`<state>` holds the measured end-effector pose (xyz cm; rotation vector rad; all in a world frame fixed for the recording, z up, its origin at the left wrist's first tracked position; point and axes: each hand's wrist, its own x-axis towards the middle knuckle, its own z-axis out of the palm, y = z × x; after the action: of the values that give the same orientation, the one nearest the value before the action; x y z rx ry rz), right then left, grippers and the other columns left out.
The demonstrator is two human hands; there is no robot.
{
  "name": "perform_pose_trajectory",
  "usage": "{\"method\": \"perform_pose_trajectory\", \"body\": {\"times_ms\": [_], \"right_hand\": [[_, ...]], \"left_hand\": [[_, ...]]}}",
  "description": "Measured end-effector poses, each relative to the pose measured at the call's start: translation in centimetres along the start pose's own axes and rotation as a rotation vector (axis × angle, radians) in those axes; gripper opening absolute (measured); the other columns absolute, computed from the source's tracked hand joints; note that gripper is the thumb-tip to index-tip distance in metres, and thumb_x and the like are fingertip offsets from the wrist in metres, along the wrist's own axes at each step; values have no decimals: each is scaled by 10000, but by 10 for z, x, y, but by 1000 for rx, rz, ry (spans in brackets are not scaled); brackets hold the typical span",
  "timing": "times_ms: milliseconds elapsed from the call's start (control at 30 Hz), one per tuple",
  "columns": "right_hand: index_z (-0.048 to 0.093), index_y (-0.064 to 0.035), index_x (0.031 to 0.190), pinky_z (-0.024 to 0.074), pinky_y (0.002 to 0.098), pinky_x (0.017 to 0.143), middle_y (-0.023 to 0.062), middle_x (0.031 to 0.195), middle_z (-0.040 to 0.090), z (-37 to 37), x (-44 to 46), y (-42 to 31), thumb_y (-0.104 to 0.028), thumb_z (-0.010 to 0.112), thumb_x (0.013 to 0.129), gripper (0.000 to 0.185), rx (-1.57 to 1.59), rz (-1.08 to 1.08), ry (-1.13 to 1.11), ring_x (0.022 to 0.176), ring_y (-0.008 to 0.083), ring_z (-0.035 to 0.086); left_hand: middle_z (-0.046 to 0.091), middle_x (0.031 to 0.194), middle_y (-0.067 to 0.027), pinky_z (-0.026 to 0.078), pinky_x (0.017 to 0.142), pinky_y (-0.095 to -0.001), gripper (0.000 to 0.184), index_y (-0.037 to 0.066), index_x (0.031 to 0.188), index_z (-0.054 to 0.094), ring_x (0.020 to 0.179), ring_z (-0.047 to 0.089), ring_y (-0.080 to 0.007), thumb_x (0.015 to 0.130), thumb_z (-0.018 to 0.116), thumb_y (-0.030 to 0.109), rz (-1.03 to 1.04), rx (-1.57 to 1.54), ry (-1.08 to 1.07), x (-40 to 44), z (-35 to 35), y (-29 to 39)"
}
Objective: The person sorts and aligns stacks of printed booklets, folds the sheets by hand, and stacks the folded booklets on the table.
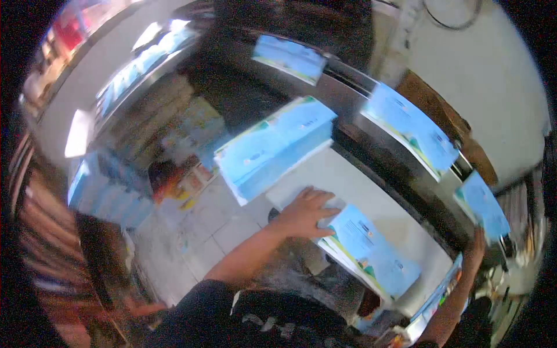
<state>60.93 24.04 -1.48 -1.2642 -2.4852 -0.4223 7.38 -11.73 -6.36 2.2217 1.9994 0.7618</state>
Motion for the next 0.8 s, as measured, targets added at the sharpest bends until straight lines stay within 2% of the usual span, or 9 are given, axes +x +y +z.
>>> {"method": "perform_pose_trajectory", "body": {"times_ms": [33, 100, 200, 300, 500, 600, 700, 767, 800], "right_hand": [[471, -76, 1366, 377, 453, 1054, 191, 1397, 463, 20, -16, 9, -92, 554, 876, 497, -55, -82, 78, 1283, 380, 443], [507, -89, 1304, 425, 431, 982, 190, 1318, 520, -51, -19, -128, -92, 604, 837, 477, 180, 307, -222, 1212, 370, 490], [523, -61, 1254, 424, 439, 967, 168, 1283, 539, -114, -46, -306, -373, 764, 729, 656, 339, -32, -540, 1181, 360, 507], [505, -37, 1264, 441, 497, 945, 164, 1395, 428, -109, -79, -355, -455, 735, 732, 714, 224, -382, -442, 1258, 362, 430], [536, -48, 1240, 495, 456, 896, 193, 1258, 563, -125, -63, -335, -226, 590, 853, 429, 549, -317, -626, 1125, 360, 562], [559, -76, 1226, 522, 448, 846, 207, 1113, 638, -145, -29, -312, -126, 535, 844, 386, 330, -242, -731, 955, 387, 638], [616, -83, 1151, 523, 459, 790, 206, 1017, 664, -154, 10, -249, -109, 495, 857, 318, 402, -240, -420, 871, 387, 649], [655, -93, 1105, 520, 473, 748, 190, 952, 676, -173, 44, -199, -122, 507, 873, 277, 112, 90, -352, 830, 386, 656], [655, -94, 1131, 523, 461, 752, 182, 966, 685, -174, 55, -167, -125, 546, 870, 285, 160, 170, 8, 855, 357, 673]], "left_hand": [[449, 1382, -174, 245, 1088, -574, 597, 181, 1233, 619, 1297, 390, -358, 750, 681, 527, -22, -25, -18, 1, -2, 2], [449, 1379, -171, 233, 1100, -565, 599, 181, 1243, 611, 1301, 387, -353, 757, 675, 525, -17, -26, -55, 1, -7, 8], [458, 1369, -159, 223, 1113, -551, 592, 181, 1253, 603, 1302, 389, -343, 769, 673, 515, -55, -27, -45, 3, -11, 10], [476, 1353, -146, 224, 1117, -537, 588, 183, 1260, 595, 1298, 397, -330, 772, 683, 499, -91, -76, -45, 2, -16, 9], [493, 1359, -114, 220, 1125, -506, 663, 162, 1311, 544, 1277, 415, -331, 720, 680, 429, -121, -282, 31, -4, -19, -2], [489, 1361, -116, 220, 1125, -506, 679, 188, 1328, 530, 1286, 406, -323, 719, 686, 445, -115, -295, 45, -1, -20, 0], [423, 1408, -150, 214, 1126, -525, 684, 211, 1346, 515, 1296, 380, -364, 737, 684, 471, -95, -135, -49, 2, -25, 16], [394, 1427, -162, 210, 1125, -541, 674, 209, 1345, 518, 1299, 370, -379, 747, 681, 473, -44, -32, -97, 6, -25, 16], [371, 1439, -168, 201, 1123, -560, 658, 220, 1342, 524, 1306, 358, -386, 752, 679, 469, -6, -6, -122, 6, -24, 14]]}}
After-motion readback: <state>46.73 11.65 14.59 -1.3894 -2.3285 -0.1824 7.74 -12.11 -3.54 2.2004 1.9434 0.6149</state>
